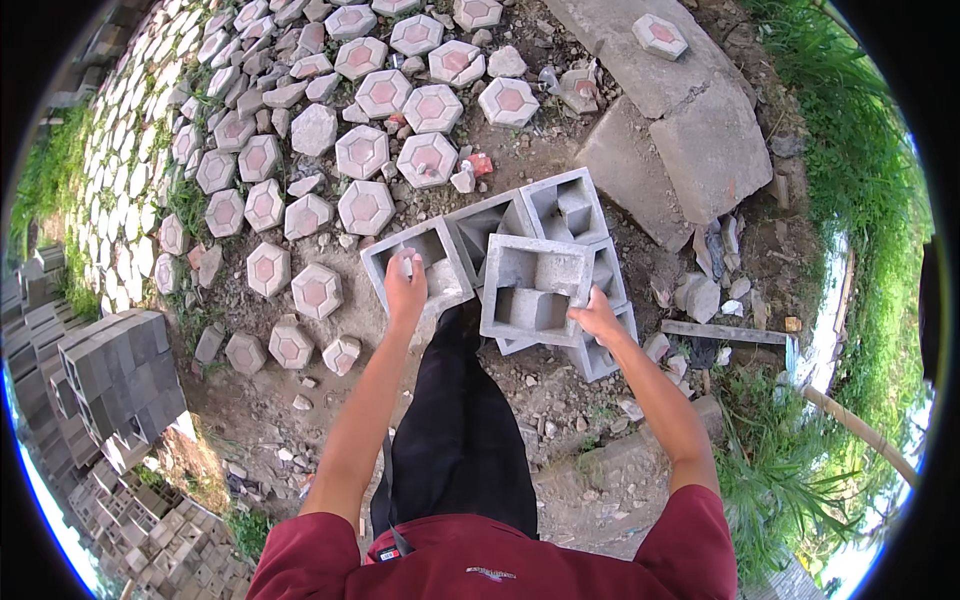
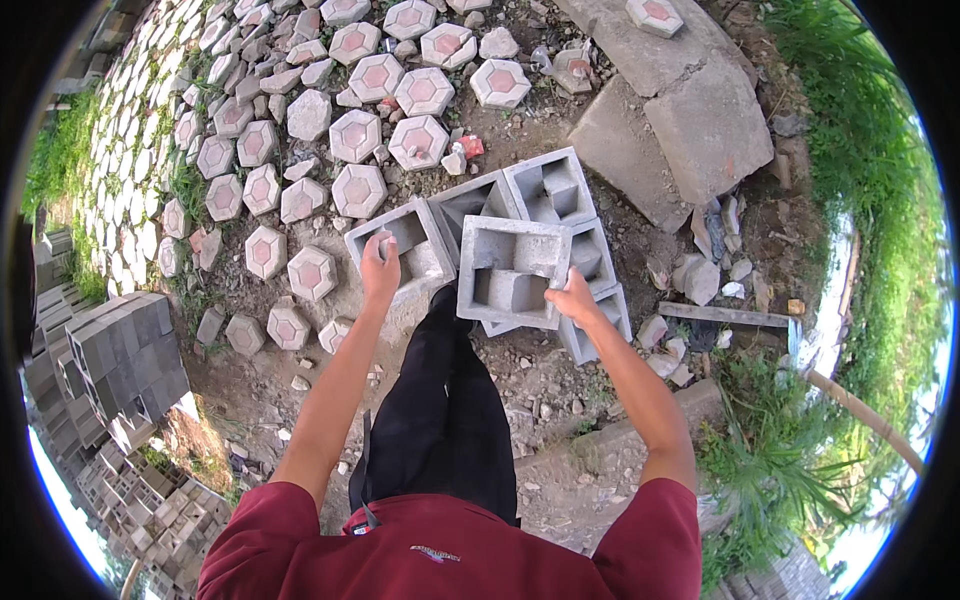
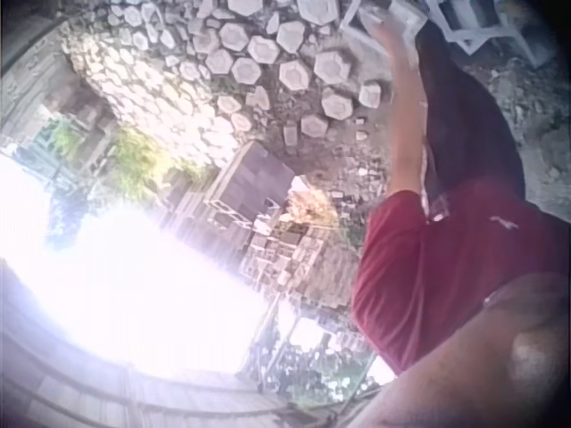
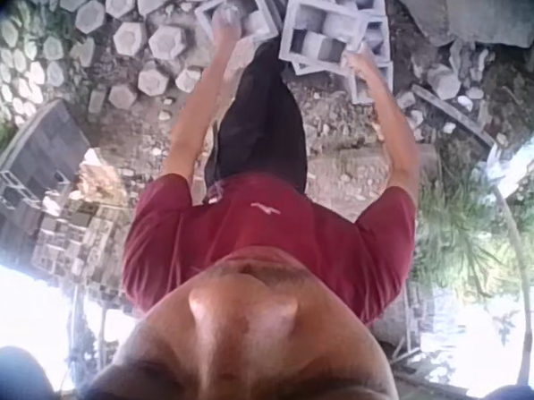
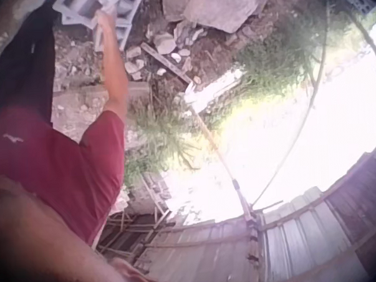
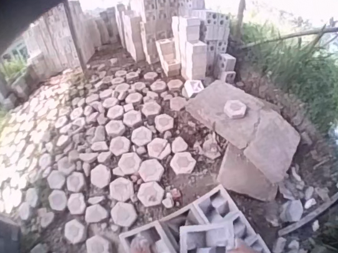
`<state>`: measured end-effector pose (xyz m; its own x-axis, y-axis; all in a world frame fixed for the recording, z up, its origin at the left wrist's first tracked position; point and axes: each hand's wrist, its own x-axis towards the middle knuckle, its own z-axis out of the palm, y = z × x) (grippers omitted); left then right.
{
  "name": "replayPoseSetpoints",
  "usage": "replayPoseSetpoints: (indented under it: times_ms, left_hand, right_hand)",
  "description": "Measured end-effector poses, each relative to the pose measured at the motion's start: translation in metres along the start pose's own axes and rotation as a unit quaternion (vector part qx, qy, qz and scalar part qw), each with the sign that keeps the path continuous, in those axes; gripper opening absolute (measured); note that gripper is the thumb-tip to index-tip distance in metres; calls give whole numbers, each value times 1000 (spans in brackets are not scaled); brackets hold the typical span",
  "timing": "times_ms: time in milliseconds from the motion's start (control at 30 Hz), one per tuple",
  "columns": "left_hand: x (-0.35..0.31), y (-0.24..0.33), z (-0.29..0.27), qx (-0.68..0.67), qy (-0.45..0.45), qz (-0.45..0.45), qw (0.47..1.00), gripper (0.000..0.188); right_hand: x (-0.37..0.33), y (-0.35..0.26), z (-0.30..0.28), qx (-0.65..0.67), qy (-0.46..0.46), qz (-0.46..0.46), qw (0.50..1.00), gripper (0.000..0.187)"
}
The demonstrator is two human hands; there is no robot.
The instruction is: The person stacks grey decorative concrete bricks one by one on top of an existing pile in an outdoor workspace.
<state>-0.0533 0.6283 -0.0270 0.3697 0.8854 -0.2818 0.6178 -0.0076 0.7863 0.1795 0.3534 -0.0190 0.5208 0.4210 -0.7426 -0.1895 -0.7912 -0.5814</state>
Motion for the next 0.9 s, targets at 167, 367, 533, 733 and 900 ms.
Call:
replayPoseSetpoints:
  times_ms: [167, 367, 533, 733, 900]
  left_hand:
    - [100, 8, 19, 11, -87, 50, 995, 42]
    - [196, -7, 47, 198, -329, -91, 919, 77]
    - [222, -38, 88, 228, -385, -45, 893, 82]
    - [229, -30, 143, 247, -487, -61, 836, 83]
    - [222, -29, 158, 247, -523, -63, 813, 86]
  right_hand:
    - [81, 10, -4, -44, -62, -45, 996, 59]
    - [131, -8, 11, -47, -123, -118, 984, 78]
    - [156, -39, 22, -83, -198, -71, 974, 70]
    - [181, -42, 14, -178, -168, -163, 956, 86]
    - [188, -49, 20, -182, -165, -173, 954, 87]
